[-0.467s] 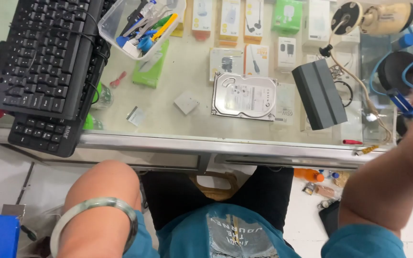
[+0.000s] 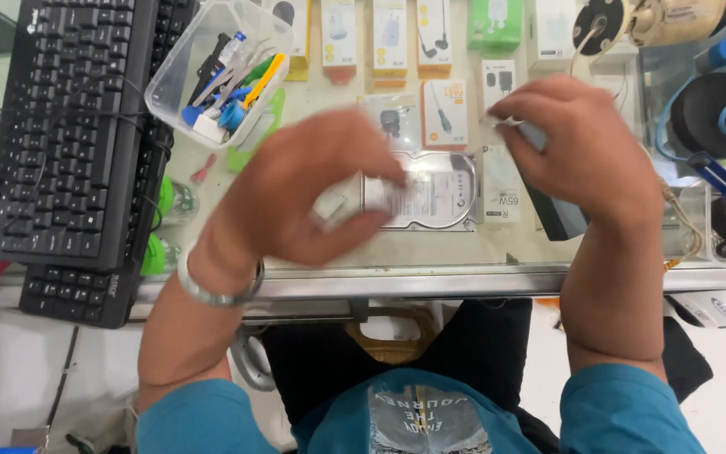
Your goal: Inspecting a hard drive for physical condition and cleaning the circuit board with a brush.
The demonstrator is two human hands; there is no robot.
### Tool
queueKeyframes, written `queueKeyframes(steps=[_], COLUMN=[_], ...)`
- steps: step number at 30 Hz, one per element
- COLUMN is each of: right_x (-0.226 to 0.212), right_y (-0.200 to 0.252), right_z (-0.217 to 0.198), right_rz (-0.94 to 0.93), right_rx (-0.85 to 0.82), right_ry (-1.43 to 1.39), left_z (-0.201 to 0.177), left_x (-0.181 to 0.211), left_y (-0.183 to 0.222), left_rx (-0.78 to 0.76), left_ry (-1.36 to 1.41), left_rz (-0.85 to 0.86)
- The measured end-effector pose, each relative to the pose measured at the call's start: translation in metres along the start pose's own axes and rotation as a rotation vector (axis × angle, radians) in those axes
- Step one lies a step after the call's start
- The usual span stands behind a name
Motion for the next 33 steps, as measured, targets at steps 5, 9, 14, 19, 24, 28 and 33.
queueKeyframes(steps=[5,9,14,19,24,28,33], right_x=[0.010,-0.002,-0.011,-0.021,-0.032,-0.032,-0.030], right_y=[0.008,0.009,0.017,0.025,0.013,0.007,-0.005], right_z=[0.039,0.039,0.066,0.088,0.082,0.085,0.069], right_rz=[0.169,0.229,0.126,0.055,0.054,0.054,0.112], right_rx=[-0.476,-0.635,-0.678,-0.665,-0.688,-0.665,-0.652], right_ry=[0.031,0.061,0.008,0.117,0.014,-0.041,-0.036], left_z=[0.020,0.041,0.060,0.099,0.106,0.114,0.102], left_x=[-0.094,-0.114,-0.108,-0.110,-0.116,-0.129,-0.138], left_y=[-0.039,-0.031,-0.021,-0.019,-0.020,-0.022,-0.020], left_rx=[0.185,0.116,0.038,-0.196,-0.155,-0.124,-0.063], left_ry=[0.022,0.186,0.257,0.151,0.083,0.042,0.044], left_rz=[0.047,-0.069,-0.116,-0.252,-0.279,-0.281,-0.317])
Point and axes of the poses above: each hand's wrist, its own y-axis away from the middle knuckle, its own z-axis out of the palm, x = y × z, the point moved 5 cm from there along -y, towards the middle knuckle, and after that the axes turned 13 degrees about y, right-handed, at the moved point
